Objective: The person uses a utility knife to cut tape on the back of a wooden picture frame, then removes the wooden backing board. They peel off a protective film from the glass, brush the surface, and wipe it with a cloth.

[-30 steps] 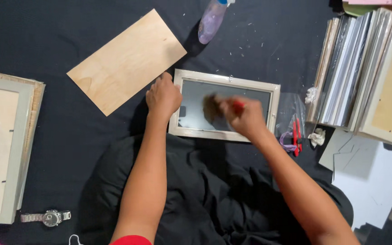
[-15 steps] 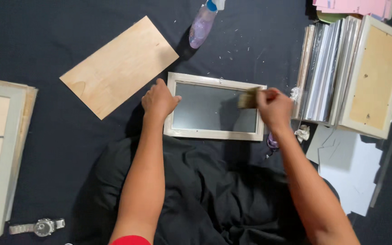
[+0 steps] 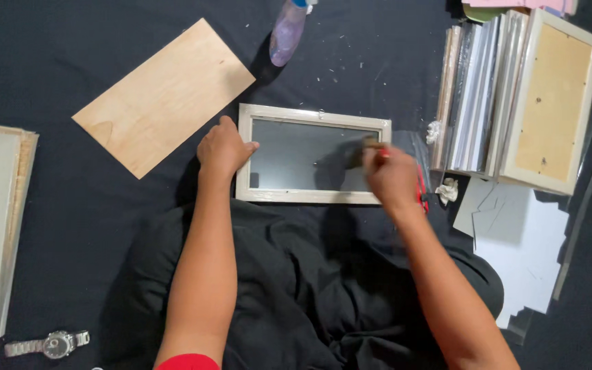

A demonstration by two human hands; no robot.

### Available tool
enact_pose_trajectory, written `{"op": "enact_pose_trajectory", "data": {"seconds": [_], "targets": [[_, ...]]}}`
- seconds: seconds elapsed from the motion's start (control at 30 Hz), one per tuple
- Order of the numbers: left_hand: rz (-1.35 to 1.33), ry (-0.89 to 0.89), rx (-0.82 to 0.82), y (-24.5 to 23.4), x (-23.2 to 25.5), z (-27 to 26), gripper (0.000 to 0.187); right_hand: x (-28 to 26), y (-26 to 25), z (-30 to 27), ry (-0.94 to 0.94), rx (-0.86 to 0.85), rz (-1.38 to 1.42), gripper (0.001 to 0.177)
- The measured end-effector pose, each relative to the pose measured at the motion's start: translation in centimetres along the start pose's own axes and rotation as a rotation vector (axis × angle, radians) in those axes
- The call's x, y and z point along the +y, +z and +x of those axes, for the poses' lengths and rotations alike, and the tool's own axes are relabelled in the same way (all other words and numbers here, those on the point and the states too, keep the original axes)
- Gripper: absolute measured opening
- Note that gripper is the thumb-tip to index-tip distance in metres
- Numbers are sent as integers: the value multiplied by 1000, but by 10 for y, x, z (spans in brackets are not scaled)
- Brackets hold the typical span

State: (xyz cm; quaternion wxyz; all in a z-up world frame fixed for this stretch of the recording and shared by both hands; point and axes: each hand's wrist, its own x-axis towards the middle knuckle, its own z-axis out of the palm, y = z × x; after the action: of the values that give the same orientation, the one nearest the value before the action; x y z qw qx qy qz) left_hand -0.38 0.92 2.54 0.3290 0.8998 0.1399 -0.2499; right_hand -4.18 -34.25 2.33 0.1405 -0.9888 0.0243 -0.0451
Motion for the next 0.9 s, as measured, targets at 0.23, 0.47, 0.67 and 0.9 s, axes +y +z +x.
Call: {"op": "enact_pose_trajectory", "data": {"seconds": [0.23, 0.47, 0.67, 0.9], "targets": [[21, 2, 2, 13, 0, 13, 67, -47, 14, -43, 146, -141, -58, 32], [3, 32, -5, 2, -2, 4, 66, -144, -9, -52, 247, -378, 804, 19], [-4, 19, 5, 5, -3, 10, 65, -11, -18, -28, 171, -59, -64, 24], [50, 29, 2, 3, 3, 4, 64, -158, -9, -62, 372, -306, 778, 19]]}}
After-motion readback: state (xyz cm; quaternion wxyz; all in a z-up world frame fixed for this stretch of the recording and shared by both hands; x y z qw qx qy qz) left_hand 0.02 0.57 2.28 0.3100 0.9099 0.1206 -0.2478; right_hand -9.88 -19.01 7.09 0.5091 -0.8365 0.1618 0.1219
